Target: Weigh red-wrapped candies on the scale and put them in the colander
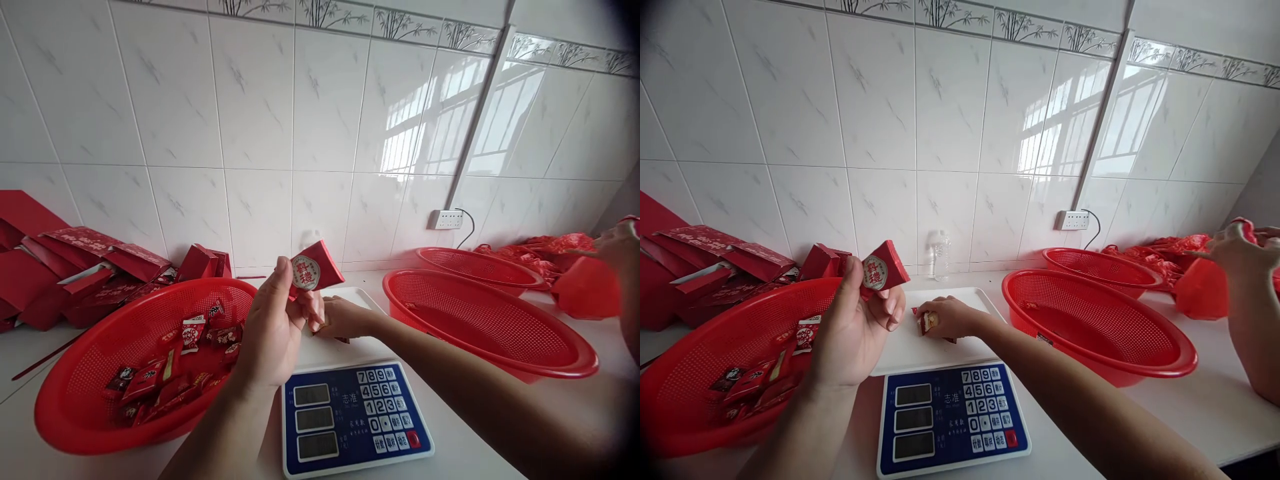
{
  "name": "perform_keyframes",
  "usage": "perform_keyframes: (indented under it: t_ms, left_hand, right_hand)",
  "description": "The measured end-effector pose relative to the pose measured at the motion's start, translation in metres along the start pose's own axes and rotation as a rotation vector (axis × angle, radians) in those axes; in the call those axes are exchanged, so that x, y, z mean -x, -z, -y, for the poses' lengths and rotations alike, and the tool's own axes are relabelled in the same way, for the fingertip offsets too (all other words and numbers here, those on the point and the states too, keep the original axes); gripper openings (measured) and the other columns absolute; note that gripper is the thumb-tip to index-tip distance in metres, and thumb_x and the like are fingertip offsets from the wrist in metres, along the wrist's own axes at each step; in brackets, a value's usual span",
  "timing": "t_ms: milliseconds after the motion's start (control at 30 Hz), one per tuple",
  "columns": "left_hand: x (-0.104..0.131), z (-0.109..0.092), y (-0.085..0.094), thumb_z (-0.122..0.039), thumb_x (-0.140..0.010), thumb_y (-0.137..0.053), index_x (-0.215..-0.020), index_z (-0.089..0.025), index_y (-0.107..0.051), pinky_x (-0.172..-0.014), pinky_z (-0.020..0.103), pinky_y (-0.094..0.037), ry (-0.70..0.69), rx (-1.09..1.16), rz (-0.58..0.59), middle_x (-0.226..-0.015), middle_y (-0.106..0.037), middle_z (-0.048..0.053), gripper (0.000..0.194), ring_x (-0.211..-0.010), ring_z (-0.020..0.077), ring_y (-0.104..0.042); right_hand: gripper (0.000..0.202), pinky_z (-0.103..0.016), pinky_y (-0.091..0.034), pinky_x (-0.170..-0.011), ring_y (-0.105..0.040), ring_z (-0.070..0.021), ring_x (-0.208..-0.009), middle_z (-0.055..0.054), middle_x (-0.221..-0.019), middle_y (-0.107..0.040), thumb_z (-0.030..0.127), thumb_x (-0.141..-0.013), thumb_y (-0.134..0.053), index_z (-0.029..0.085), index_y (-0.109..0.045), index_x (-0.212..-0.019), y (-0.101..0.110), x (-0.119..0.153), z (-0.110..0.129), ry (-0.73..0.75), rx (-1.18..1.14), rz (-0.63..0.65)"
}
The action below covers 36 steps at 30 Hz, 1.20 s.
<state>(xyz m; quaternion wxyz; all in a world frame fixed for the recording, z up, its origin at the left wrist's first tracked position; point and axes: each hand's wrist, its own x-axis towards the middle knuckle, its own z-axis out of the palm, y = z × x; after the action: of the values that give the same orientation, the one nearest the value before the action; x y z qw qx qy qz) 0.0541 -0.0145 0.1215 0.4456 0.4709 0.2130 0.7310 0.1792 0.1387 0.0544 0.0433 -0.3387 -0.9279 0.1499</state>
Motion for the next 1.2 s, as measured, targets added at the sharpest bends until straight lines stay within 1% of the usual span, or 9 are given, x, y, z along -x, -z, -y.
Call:
perform_keyframes:
  t_ms: [200,400,567,700,867,967,1067,1133,1200]
  left_hand:
    - [0.001,0.0,0.001,-0.06,-0.081,-0.064,-0.058,-0.018,-0.052,-0.044,0.016,-0.039,-0.03,-0.003,0.022,-0.05,-0.048,-0.004,0.05,-0.048,0.0065,-0.049]
    - [-0.001,0.004,0.005,-0.061,-0.08,-0.065,-0.06,-0.017,-0.054,-0.045,0.016,-0.039,0.0,0.034,0.047,-0.051,-0.049,-0.003,0.049,-0.05,0.0066,-0.049]
    - [-0.006,0.012,0.008,-0.057,-0.081,-0.066,-0.063,-0.018,-0.056,-0.047,0.016,-0.039,0.048,0.014,0.064,-0.053,-0.049,-0.003,0.045,-0.051,0.0069,-0.049]
    - [-0.009,0.017,0.01,-0.056,-0.083,-0.064,-0.062,-0.017,-0.054,-0.048,0.016,-0.04,0.075,-0.028,0.112,-0.054,-0.052,-0.003,0.046,-0.051,0.0062,-0.049]
    - [-0.011,0.02,0.011,-0.06,-0.083,-0.062,-0.062,-0.017,-0.054,-0.048,0.016,-0.04,0.102,-0.082,0.143,-0.054,-0.053,-0.002,0.049,-0.053,0.0065,-0.051]
    - [-0.01,0.022,0.013,-0.058,-0.083,-0.062,-0.064,-0.017,-0.055,-0.049,0.016,-0.04,0.111,-0.135,0.139,-0.056,-0.054,-0.002,0.046,-0.054,0.007,-0.051]
    - [-0.012,0.026,0.015,-0.058,-0.085,-0.061,-0.07,-0.017,-0.057,-0.049,0.017,-0.039,0.11,-0.206,0.145,-0.058,-0.053,-0.003,0.044,-0.055,0.0074,-0.052]
    - [-0.013,0.03,0.017,-0.058,-0.086,-0.058,-0.073,-0.017,-0.058,-0.049,0.018,-0.039,0.099,-0.262,0.16,-0.061,-0.053,-0.002,0.043,-0.056,0.0077,-0.052]
    - [-0.015,0.035,0.02,-0.058,-0.088,-0.055,-0.076,-0.017,-0.06,-0.05,0.019,-0.04,0.087,-0.34,0.18,-0.063,-0.054,-0.002,0.043,-0.058,0.0081,-0.052]
  right_hand:
    - [0.045,-0.036,-0.046,-0.09,-0.056,-0.0253,-0.107,-0.003,-0.108,-0.066,0.026,-0.069,-0.066,0.032,-0.068,-0.113,0.007,0.021,-0.014,0.065,0.034,-0.118]
    - [0.046,-0.044,-0.044,-0.095,-0.054,-0.029,-0.115,-0.007,-0.128,-0.061,0.032,-0.077,-0.058,0.028,-0.061,-0.122,0.038,0.062,-0.07,-0.127,0.097,-0.367]
    - [0.045,-0.039,-0.052,-0.079,-0.066,-0.028,-0.096,-0.007,-0.111,-0.07,0.039,-0.077,-0.058,0.025,-0.063,-0.12,0.045,0.091,-0.114,-0.323,0.107,-0.328]
    - [0.039,-0.039,-0.056,-0.073,-0.07,-0.0301,-0.091,-0.01,-0.106,-0.074,0.036,-0.084,-0.055,0.024,-0.067,-0.118,0.042,0.098,-0.123,-0.453,0.106,-0.29]
    - [0.034,-0.048,-0.055,-0.072,-0.07,-0.0377,-0.091,-0.014,-0.101,-0.074,0.021,-0.081,-0.058,0.021,-0.071,-0.113,0.043,0.093,-0.109,-0.51,0.131,-0.341]
    - [0.033,-0.05,-0.055,-0.077,-0.067,-0.0386,-0.1,-0.015,-0.106,-0.073,0.024,-0.084,-0.056,0.019,-0.07,-0.113,0.045,0.087,-0.088,-0.465,0.094,-0.391]
    - [0.04,-0.043,-0.053,-0.09,-0.065,-0.0287,-0.11,-0.013,-0.119,-0.069,0.038,-0.093,-0.046,0.019,-0.064,-0.123,0.049,0.083,-0.053,-0.35,-0.011,-0.443]
    - [0.045,-0.035,-0.054,-0.088,-0.067,-0.0204,-0.105,-0.008,-0.116,-0.071,0.048,-0.096,-0.038,0.022,-0.062,-0.124,0.052,0.082,-0.024,-0.23,-0.141,-0.443]
    - [0.053,-0.036,-0.055,-0.086,-0.066,-0.021,-0.102,-0.012,-0.11,-0.071,0.057,-0.095,-0.038,0.018,-0.064,-0.121,0.053,0.083,0.004,-0.005,-0.459,-0.443]
